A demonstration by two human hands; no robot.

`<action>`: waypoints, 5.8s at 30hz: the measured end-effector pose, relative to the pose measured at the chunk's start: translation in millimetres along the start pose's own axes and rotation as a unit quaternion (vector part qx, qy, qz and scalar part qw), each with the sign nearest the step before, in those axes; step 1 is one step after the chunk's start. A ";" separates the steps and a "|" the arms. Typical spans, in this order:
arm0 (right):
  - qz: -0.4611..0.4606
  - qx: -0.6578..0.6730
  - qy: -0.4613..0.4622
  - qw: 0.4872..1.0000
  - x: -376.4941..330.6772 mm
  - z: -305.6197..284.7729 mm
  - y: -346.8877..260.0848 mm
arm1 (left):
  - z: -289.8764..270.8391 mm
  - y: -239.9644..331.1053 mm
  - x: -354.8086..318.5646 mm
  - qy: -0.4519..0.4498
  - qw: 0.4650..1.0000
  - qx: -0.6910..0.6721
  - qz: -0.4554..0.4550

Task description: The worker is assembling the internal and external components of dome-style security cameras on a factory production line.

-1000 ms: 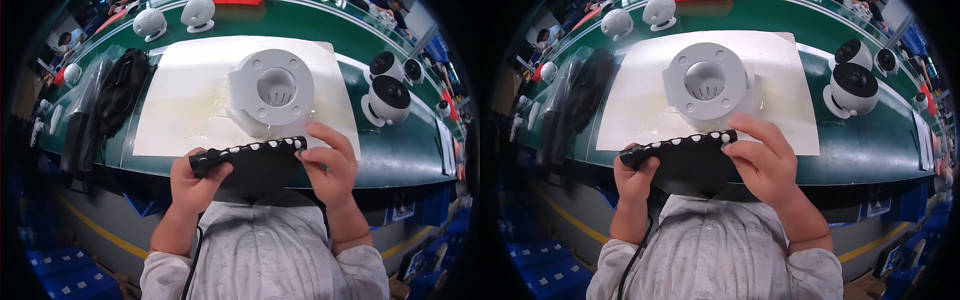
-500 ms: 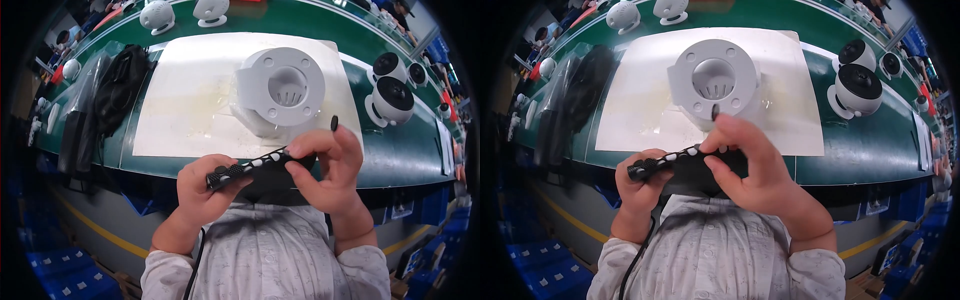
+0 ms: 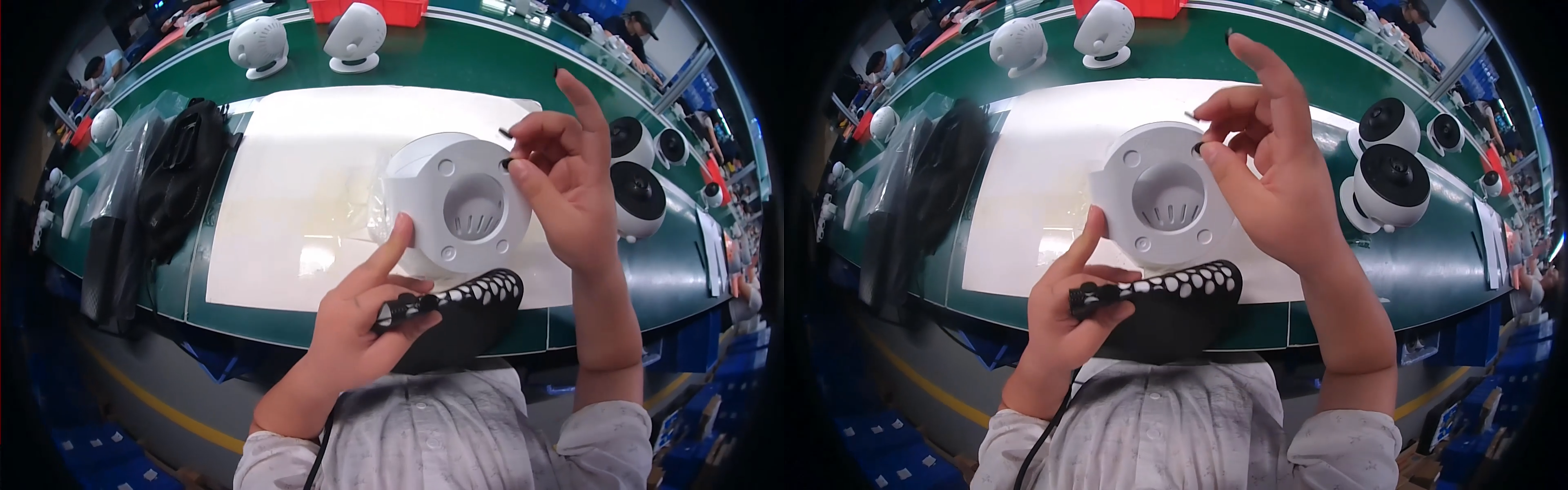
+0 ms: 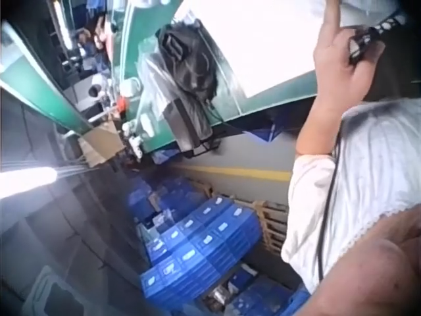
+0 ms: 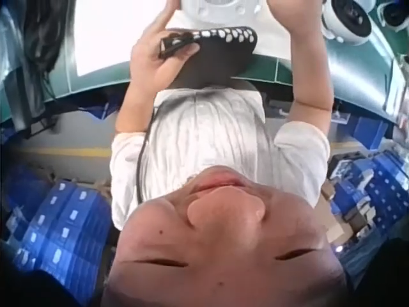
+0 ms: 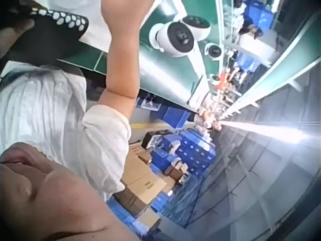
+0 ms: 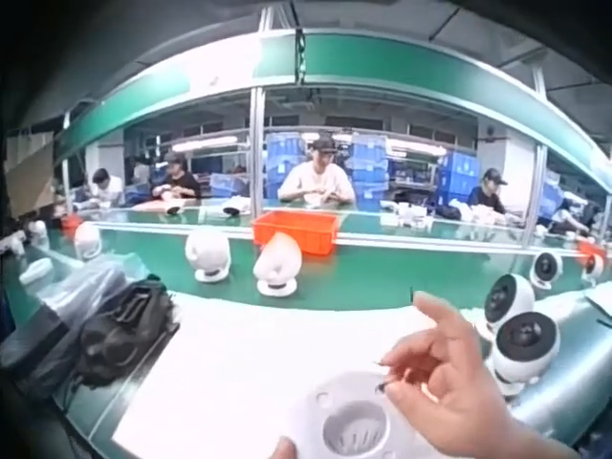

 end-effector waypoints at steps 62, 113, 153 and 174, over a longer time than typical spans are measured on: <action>-0.164 -0.335 -0.102 0.922 8.5 20.3 -21.0 | 12.3 -12.9 14.8 -0.041 0.999 -0.002 -0.001; 0.140 -0.059 0.066 0.986 -65.4 -13.7 40.2 | 15.3 -31.8 13.4 -0.006 1.000 0.015 0.022; 0.006 -0.614 0.321 0.721 54.5 -178.0 283.7 | -3.4 -40.6 -2.8 -0.084 0.992 -0.021 -0.092; -0.058 -0.478 0.147 0.864 94.0 -139.9 298.1 | -2.4 -42.1 1.6 -0.056 0.977 -0.025 -0.206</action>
Point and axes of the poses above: each hand's wrist, its own x-axis towards the middle knuckle, its own z-axis out of the palm, y = z × x, the point moved 4 cm from there along x, towards the middle knuckle, and after that the axes turned 11 degrees about y, right-handed, at the moved point
